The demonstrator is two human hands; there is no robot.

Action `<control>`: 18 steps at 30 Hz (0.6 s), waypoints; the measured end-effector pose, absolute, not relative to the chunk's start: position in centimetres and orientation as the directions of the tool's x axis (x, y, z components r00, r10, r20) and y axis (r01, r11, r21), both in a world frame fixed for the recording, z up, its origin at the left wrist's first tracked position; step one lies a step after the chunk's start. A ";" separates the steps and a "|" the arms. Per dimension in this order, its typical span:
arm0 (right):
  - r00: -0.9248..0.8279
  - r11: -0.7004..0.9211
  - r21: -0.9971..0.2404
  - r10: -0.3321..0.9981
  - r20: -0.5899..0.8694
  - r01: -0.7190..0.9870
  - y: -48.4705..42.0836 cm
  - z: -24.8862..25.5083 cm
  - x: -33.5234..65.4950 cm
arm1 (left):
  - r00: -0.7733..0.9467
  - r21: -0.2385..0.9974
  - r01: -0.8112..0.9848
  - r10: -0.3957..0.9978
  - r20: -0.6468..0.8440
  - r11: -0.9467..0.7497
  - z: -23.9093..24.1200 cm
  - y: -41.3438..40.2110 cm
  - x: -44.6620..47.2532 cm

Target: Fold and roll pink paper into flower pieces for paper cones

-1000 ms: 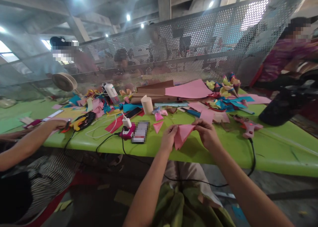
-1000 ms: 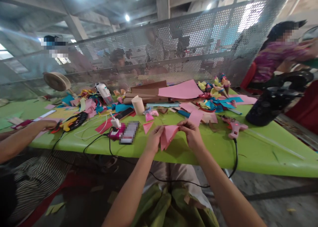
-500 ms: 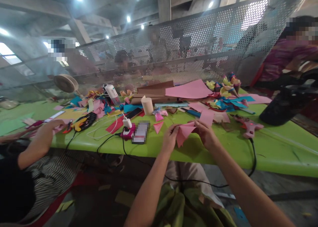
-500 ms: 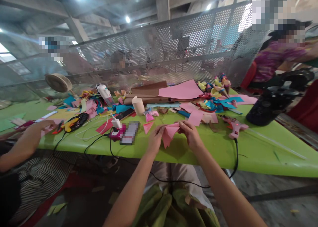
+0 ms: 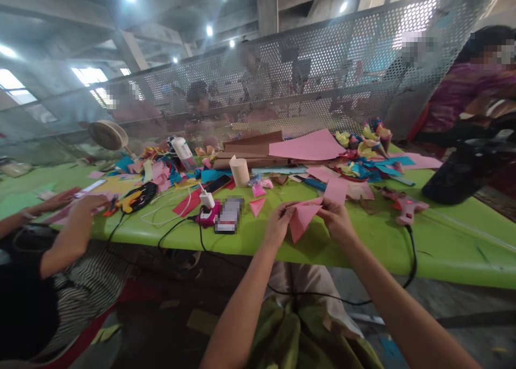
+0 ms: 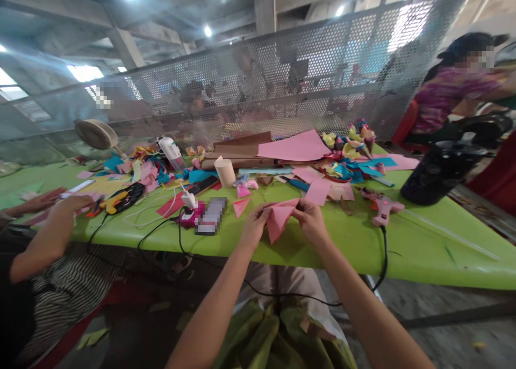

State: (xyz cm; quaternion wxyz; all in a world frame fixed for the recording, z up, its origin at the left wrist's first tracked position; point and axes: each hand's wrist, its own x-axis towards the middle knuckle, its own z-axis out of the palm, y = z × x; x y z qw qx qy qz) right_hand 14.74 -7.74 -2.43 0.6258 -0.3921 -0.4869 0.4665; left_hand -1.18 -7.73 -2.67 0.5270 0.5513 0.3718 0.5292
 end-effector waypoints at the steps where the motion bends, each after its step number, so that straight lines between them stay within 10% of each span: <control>1: 0.090 0.263 -0.944 0.964 0.250 -0.199 -7.7 -2.5 14.7 | 0.162 0.976 -0.156 0.970 0.178 -0.153 -2.8 -7.7 -1.2; 18: 0.200 0.324 -0.934 0.935 0.292 -0.151 -7.1 -3.5 14.8 | 0.083 0.981 -0.186 0.995 0.064 -0.047 -2.9 -7.5 -0.8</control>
